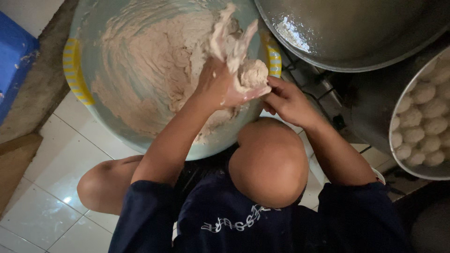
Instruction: The person sits on the floor with a large basin of meat paste and scoops portions with a spoon, shaping each portion into a ball by hand and dropping the balls into a pot of water. They occasionally add diced pieces from a blue tray into the paste and mix it before continuing to form balls.
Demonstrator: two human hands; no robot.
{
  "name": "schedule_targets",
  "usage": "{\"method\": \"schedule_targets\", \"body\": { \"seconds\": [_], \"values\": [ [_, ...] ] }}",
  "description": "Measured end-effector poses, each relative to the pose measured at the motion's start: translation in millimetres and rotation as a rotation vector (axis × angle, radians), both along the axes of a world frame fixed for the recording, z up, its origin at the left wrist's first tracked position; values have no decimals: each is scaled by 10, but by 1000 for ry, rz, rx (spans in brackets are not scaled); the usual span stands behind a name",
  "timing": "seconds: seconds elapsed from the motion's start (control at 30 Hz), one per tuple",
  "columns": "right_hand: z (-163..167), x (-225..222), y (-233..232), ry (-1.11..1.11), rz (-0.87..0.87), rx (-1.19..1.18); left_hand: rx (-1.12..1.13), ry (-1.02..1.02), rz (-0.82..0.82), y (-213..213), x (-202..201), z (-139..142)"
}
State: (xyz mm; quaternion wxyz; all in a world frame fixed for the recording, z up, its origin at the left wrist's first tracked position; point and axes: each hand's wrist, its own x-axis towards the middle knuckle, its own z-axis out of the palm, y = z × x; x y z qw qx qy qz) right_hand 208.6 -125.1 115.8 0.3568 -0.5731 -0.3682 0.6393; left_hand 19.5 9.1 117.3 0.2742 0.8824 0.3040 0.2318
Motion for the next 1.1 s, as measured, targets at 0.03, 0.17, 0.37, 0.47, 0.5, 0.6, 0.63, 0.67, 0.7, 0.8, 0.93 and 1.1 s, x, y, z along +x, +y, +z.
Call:
{"method": "schedule_targets", "body": {
  "seconds": [0.03, 0.17, 0.37, 0.47, 0.5, 0.6, 0.63, 0.67, 0.7, 0.8, 0.93, 1.1],
  "values": [
    [0, 6, -8, -14, 8, 1, -3, -11, -11, 30, 66, 39],
    [-16, 23, -36, 44, -34, -16, -347, -43, -75, 157, 226, 80],
    [71, 149, -21, 216, -183, -62, -472, -278, 136, 244, -56, -226],
    [171, 403, 33, 90, -234, -52, -932, -310, 368, 241, -372, -513],
    [197, 526, 48, 22, -270, -57, -721, -254, 347, 226, -477, -621],
    [148, 969, 145, -148, -320, 14, -447, -68, 348, 117, -871, -897],
    [82, 1153, 215, -223, -350, -22, -540, 24, 403, 69, -981, -977],
    [-2, 1352, 293, -296, -377, -59, -632, 119, 457, 29, -1096, -1043],
    [-93, 1540, 339, -478, -326, -57, -619, 150, 462, -15, -1165, -1115],
    [-421, 2068, 500, -1010, -112, 192, -579, 189, 475, -98, -1322, -1283],
    [-772, 2322, 489, -1372, -85, 316, -412, 151, 404, -159, -1392, -1412],
    [-634, 2351, 311, -1529, -216, 326, -505, 192, 384, -238, -1382, -1384]
  ]
}}
